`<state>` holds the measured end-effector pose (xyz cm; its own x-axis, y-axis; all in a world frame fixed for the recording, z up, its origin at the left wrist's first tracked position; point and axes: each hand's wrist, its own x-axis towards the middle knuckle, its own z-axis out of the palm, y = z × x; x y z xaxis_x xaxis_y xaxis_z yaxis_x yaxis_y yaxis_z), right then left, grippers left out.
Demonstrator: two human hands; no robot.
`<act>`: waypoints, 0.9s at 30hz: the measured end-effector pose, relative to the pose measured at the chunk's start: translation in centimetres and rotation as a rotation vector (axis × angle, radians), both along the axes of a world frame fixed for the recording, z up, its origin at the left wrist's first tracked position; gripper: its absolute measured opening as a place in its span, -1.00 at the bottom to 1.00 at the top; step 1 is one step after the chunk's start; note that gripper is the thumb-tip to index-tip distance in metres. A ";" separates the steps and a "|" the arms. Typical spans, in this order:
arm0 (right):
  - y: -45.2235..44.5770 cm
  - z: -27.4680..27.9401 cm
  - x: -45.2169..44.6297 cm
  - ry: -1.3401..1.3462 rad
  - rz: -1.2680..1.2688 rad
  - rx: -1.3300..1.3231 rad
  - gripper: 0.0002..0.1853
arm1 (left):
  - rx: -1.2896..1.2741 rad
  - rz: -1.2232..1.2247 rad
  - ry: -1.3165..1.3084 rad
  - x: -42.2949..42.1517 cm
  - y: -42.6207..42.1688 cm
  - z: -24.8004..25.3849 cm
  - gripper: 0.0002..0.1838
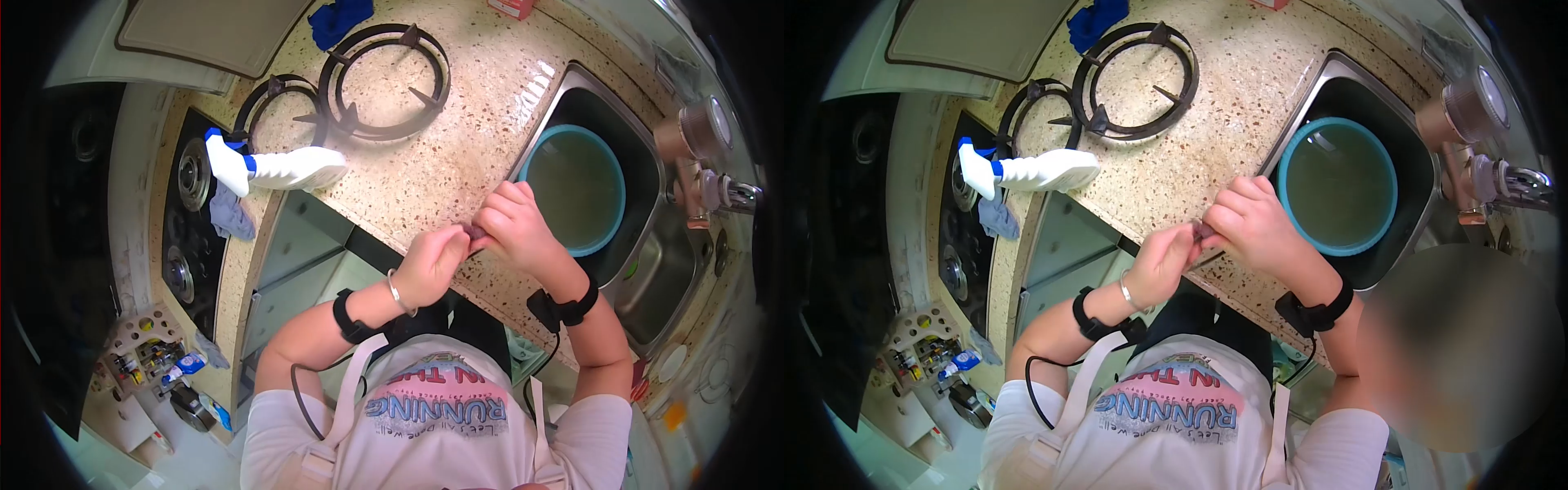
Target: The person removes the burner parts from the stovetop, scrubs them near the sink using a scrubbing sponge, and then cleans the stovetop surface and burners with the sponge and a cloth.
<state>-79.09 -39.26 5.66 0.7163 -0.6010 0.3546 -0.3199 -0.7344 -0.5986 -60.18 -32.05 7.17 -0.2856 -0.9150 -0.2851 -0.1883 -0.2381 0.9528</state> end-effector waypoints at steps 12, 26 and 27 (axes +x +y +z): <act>1.0 4.7 1.2 0.034 -0.055 -0.107 -0.69 | 0.005 -0.096 0.105 1.0 -0.3 3.2 -0.55; 1.1 -3.6 1.6 -0.929 -0.464 0.885 -0.56 | 0.015 0.106 0.156 -0.7 2.4 3.1 -0.78; 0.4 -4.0 1.8 -1.067 -0.502 0.954 -0.57 | -0.035 0.096 0.093 -0.8 2.3 3.3 -0.79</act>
